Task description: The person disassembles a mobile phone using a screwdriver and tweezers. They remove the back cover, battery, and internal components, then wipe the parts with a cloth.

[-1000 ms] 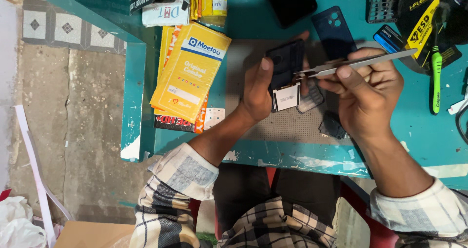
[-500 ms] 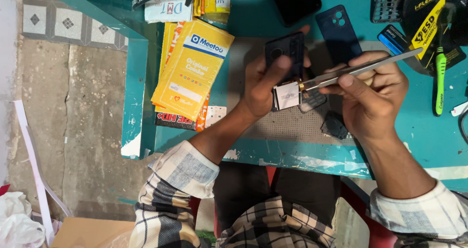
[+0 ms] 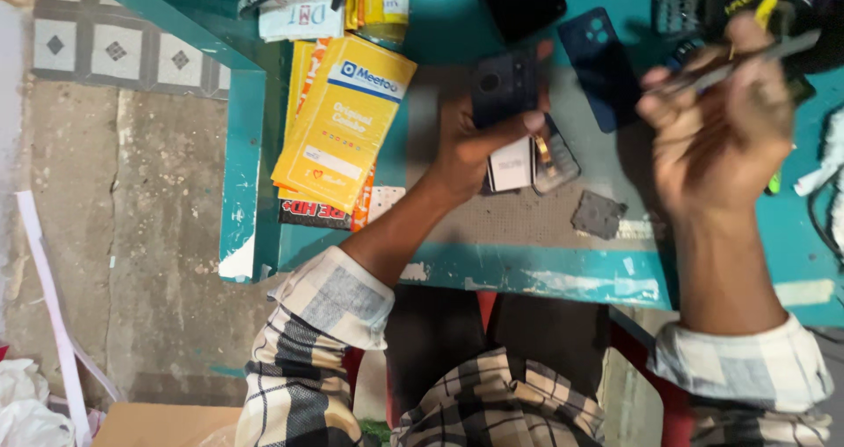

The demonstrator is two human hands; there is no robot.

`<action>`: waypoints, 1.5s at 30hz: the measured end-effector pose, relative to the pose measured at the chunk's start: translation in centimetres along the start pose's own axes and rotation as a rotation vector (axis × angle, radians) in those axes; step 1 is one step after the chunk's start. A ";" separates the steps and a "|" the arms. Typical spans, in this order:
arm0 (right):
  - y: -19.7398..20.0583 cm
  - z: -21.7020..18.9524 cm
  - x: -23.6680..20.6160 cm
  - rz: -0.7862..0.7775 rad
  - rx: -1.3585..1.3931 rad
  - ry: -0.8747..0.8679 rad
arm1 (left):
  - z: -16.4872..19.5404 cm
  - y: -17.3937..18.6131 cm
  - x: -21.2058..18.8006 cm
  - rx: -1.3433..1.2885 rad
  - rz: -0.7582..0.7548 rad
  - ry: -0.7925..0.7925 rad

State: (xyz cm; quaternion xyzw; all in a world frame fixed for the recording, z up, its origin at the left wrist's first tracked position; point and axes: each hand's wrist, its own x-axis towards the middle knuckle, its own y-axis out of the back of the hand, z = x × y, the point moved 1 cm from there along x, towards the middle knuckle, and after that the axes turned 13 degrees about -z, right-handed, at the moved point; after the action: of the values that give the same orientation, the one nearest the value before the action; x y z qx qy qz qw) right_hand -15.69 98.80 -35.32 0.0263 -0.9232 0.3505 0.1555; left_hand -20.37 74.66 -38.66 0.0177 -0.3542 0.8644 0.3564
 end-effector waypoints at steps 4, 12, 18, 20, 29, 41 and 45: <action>-1.0 -5.7 -1.8 -0.050 -0.451 -0.073 | 1.4 -1.8 -2.7 -0.126 0.025 0.045; -6.0 -14.7 -12.6 -0.048 -1.646 -1.003 | 4.8 -8.2 -9.3 -0.188 -0.022 0.033; -7.3 -13.9 -16.8 -0.037 -2.087 -1.070 | 4.9 -13.6 -14.6 -0.333 -0.067 0.118; -7.1 -13.6 -17.0 -0.034 -2.130 -0.925 | 5.0 -15.0 -16.2 -0.338 -0.024 0.158; -6.8 -9.2 -16.9 -0.081 -2.055 -0.335 | 4.9 -13.4 -18.0 -0.305 0.122 0.324; -0.2 -2.0 -15.7 -0.021 -1.829 -0.376 | 1.8 -6.5 -17.5 -0.331 0.099 0.332; -0.9 -0.7 -14.5 -0.031 -1.867 -0.357 | 1.4 -5.7 -17.2 -0.314 0.086 0.313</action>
State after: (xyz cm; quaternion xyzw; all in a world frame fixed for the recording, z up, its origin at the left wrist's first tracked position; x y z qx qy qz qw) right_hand -1.61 97.69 -38.68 -0.0432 -0.8402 -0.5400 -0.0252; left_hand -4.26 66.23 -39.06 -0.1871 -0.4252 0.8053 0.3684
